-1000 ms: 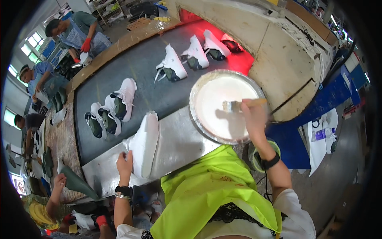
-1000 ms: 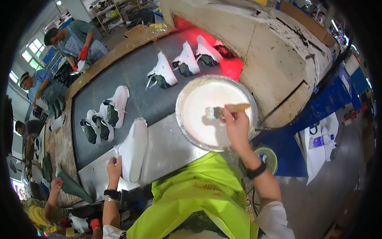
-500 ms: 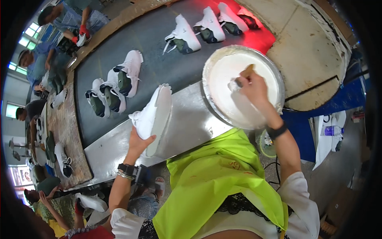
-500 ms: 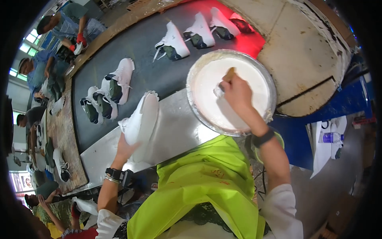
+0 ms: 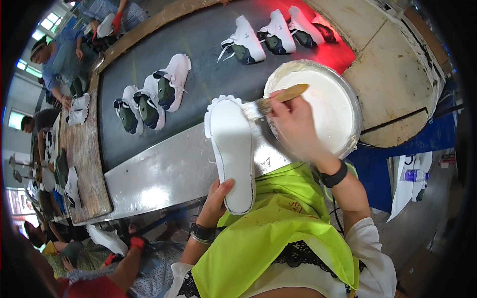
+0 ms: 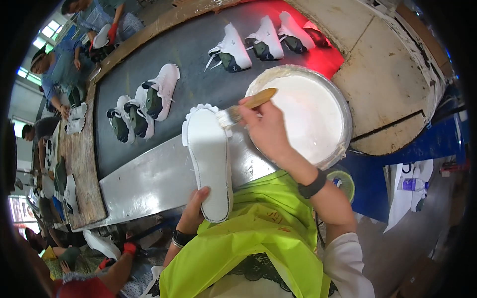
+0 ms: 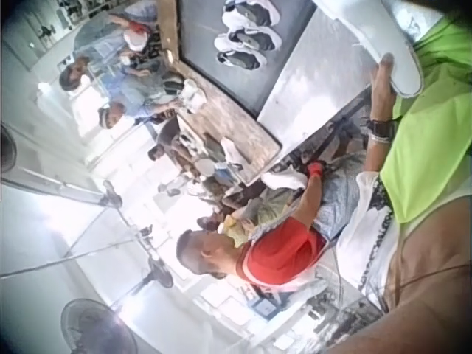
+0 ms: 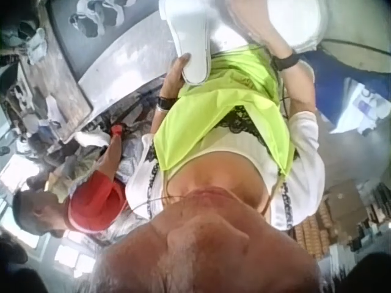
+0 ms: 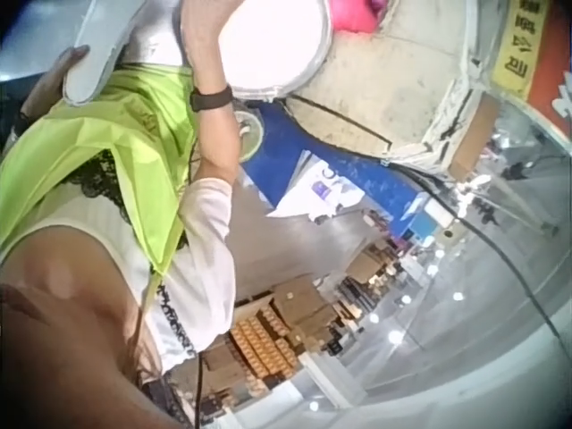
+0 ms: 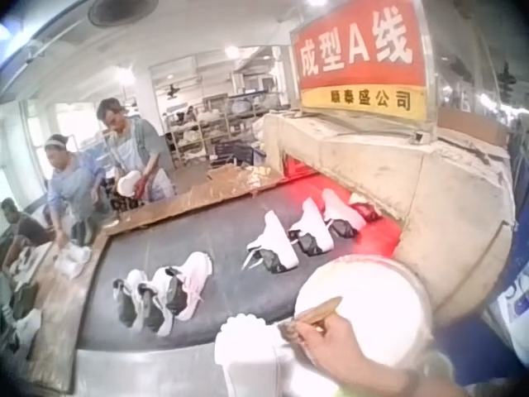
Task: Apply adhesive or primer to the bottom of shoe soles using a brush on a manufacturing assembly line.
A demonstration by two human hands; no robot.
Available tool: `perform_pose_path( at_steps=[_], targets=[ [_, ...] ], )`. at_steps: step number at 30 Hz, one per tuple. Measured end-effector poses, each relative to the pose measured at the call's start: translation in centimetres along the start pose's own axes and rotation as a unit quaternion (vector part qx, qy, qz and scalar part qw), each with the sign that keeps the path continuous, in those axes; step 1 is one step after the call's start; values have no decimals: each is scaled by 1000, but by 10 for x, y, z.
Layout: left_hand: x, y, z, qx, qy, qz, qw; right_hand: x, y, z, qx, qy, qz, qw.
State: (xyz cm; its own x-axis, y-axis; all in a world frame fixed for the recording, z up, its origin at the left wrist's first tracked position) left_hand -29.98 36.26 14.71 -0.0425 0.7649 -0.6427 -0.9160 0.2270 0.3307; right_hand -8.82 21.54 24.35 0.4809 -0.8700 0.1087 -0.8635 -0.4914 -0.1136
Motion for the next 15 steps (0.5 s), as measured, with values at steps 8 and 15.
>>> perform_pose_path(
  at_steps=[8, 15],
  targets=[
    [0, -4, -19, -19, -56, 52, 997, -34, -56, 13, -7, 133, -69, 989],
    [6, -1, -23, -27, -42, 43, 998, -8, 15, 15, -27, 259, -22, 965]
  ],
)
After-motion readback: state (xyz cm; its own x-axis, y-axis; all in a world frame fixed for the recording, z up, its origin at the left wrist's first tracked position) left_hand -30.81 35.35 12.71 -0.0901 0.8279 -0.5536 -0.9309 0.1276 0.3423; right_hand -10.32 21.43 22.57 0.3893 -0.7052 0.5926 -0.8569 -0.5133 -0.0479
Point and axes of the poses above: each hand's wrist, its own y-axis away from the middle knuckle, its own x-axis out of the back of the hand, z = x × y, the point moved 2 cm from there along -y, towards the middle knuckle, and after that the axes turned 13 degrees about -z, right-handed, at the moved point
